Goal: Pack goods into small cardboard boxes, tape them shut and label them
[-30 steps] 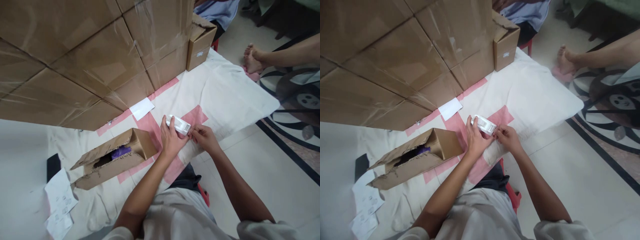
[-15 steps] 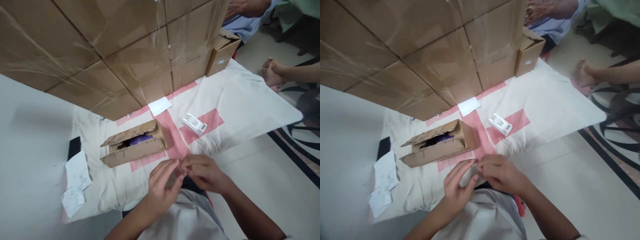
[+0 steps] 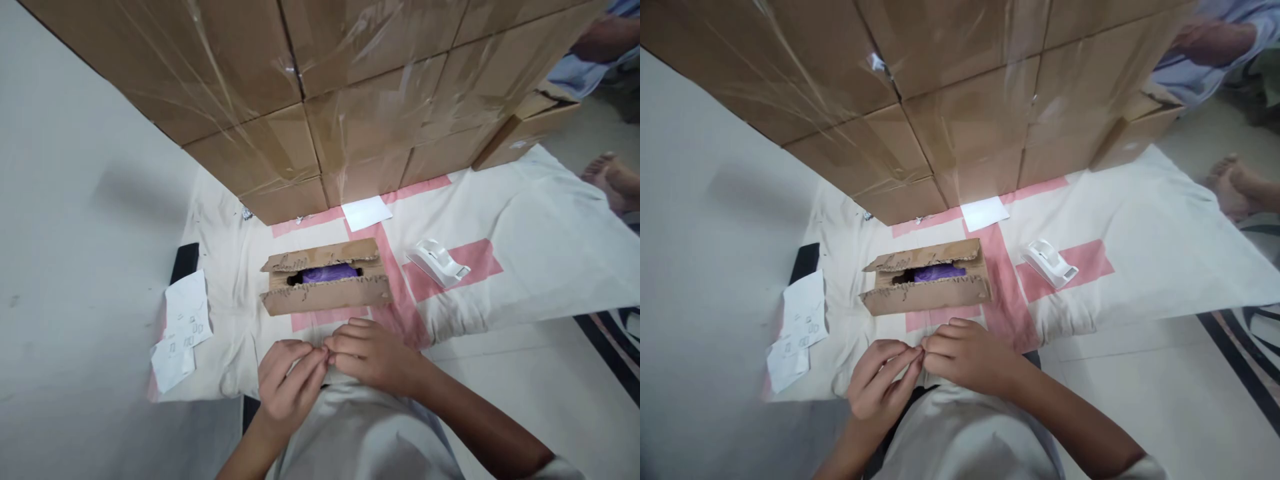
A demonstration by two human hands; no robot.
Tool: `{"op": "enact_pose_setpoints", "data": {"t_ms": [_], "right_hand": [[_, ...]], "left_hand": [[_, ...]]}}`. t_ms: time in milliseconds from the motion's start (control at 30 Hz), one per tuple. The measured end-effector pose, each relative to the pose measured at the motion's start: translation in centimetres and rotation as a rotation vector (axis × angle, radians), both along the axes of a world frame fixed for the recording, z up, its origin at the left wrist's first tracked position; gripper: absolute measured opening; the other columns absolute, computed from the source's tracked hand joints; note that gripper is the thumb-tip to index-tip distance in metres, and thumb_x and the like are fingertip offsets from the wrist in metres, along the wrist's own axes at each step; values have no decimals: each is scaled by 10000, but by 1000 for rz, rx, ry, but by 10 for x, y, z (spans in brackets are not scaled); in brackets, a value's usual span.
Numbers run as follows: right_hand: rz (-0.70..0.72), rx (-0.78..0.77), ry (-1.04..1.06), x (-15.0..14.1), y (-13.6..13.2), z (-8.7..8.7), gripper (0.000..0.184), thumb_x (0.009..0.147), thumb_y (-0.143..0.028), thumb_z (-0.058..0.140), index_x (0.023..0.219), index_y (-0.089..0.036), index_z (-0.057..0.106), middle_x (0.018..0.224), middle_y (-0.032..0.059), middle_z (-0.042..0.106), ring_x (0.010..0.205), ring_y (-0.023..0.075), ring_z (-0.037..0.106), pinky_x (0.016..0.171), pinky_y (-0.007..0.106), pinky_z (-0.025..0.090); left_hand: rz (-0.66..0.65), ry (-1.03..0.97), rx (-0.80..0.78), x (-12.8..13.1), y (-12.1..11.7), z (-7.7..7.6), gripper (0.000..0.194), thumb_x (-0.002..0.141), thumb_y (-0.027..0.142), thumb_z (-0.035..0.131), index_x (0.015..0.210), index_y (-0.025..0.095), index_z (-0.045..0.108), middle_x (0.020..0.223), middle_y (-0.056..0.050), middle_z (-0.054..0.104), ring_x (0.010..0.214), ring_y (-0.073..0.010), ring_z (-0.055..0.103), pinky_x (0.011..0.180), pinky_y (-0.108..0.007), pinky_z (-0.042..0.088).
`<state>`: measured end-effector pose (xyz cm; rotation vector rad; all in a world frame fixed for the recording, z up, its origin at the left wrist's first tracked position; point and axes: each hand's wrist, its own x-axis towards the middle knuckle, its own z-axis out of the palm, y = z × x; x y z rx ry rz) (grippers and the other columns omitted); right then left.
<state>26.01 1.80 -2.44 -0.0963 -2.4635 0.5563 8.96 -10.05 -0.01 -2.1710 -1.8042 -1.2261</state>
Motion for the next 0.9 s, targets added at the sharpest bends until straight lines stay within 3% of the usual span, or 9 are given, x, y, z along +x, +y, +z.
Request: {"op": "enact_pose_setpoints", "data": {"t_ms": [167,267,367,433,500,600,667,733,900], "right_hand": [[-26,-109,10,-14,-3,-4,193,1031,-184,522,861,-213,610,987,22,770,782,147,662,706,299,482],[-284,-423,-43,-14,-8,3,85,999,-305,600,971,-228,621,845,20,771,658,166,684,644,299,520],[-531,-643,-74,-6,-5,21,116,959,-309,644,1050,-253,598,576,-54,659,415,150,545,471,285,449],[-571,-495,9,-1,7,35,145,948,-247,640,1087,-267,606,639,-19,697,510,185,616,525,317,487],[-603,-198,19,0,27,46,233,928,-229,657,1156,-269,632,966,75,783,868,292,725,756,425,550],[-571,76,-200,-6,57,52,386,956,-274,621,1341,-260,604,1454,117,616,1378,430,503,1095,649,368],[-491,82,-338,-11,71,49,455,997,-281,542,1451,-248,534,1557,103,518,1477,416,390,1174,687,257],[-436,53,-403,-14,76,43,486,1019,-277,483,1503,-232,486,1596,95,470,1504,399,354,1198,689,232],[-448,12,-418,-13,71,37,486,1037,-286,444,1519,-237,484,1633,82,414,1533,388,308,1195,703,243]], "left_hand": [[4,60,-7,-11,6,-2,173,865,44,628,988,165,637,820,-45,651,716,-163,622,635,-298,517],[14,56,34,-25,5,0,146,877,51,567,939,180,598,805,-28,627,705,-155,623,635,-295,512],[100,15,81,-48,2,9,202,834,22,567,955,182,592,855,-33,595,743,-159,626,662,-306,519],[145,-10,61,-69,4,21,226,827,20,574,971,194,590,883,-45,591,785,-180,625,689,-331,526],[91,-9,-58,-90,15,39,193,864,54,558,963,218,576,882,-51,605,803,-196,623,691,-345,528],[-141,59,-349,-117,47,72,104,932,144,524,910,243,545,863,-42,634,761,-184,619,634,-316,507],[-269,119,-527,-125,74,92,84,959,202,519,892,244,546,843,-24,641,701,-163,603,592,-287,470],[-339,153,-671,-124,101,105,128,979,261,503,859,243,546,793,-5,630,643,-157,581,562,-273,421],[-452,159,-943,-100,152,106,151,979,334,520,852,256,542,727,35,623,588,-154,558,538,-261,341]]}}
